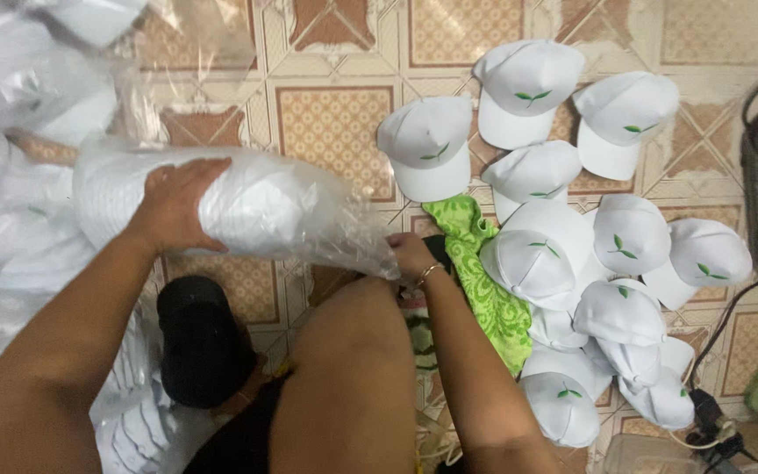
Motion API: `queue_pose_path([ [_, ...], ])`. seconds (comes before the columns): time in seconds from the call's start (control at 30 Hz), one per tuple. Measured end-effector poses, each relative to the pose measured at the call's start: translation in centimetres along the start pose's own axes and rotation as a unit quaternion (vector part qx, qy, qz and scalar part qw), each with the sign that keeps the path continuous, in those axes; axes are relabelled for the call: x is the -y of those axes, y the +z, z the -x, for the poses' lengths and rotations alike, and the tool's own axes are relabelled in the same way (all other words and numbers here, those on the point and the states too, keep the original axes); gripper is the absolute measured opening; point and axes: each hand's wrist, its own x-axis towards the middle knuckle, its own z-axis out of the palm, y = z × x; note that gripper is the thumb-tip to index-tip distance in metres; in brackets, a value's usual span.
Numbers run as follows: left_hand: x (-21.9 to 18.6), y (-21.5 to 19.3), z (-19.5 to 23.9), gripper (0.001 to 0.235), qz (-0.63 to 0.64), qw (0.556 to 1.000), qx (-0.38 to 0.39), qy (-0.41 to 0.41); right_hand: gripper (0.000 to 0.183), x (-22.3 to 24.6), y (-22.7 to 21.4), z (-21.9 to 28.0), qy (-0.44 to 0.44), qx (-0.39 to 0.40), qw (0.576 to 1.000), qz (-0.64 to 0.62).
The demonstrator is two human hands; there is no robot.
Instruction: The person sits on the floor and finishes white baseball caps by inserting a patterned cloth into each cap, then using a hair dryer to apply heat to the logo area. The person handles multiple caps one at a time, repeatedly inserting the cloth and drying the front of each cap.
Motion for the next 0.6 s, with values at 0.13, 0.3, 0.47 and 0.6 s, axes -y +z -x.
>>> queue_pose_path([
  [0.13,0.4,0.1,-1.0,0.148,0.019,1.000,0.002,-0.005,0.075,0.9,-2.0,1.8,-0.168,-0.051,0.976,-0.127],
  [0.3,0.1,-0.2,-0.7,0.143,0.032,0.999,-0.022,0.008,0.069,-0.3,-3.1,1.3,-0.158,-0.190,0.863,-0.440],
  [0.47,0.0,-0.6,-0.7,0.141,0.026,1.000,-0.015,0.004,0.057,-3.3,-0.6,0.1,-0.113,-0.397,0.884,-0.219],
  [0.6,-0.1,-0.9,-0.7,0.139,0.018,1.000,-0.017,0.011,0.058,-2.2,1.4,0.6,-0.028,-0.288,0.952,-0.094],
])
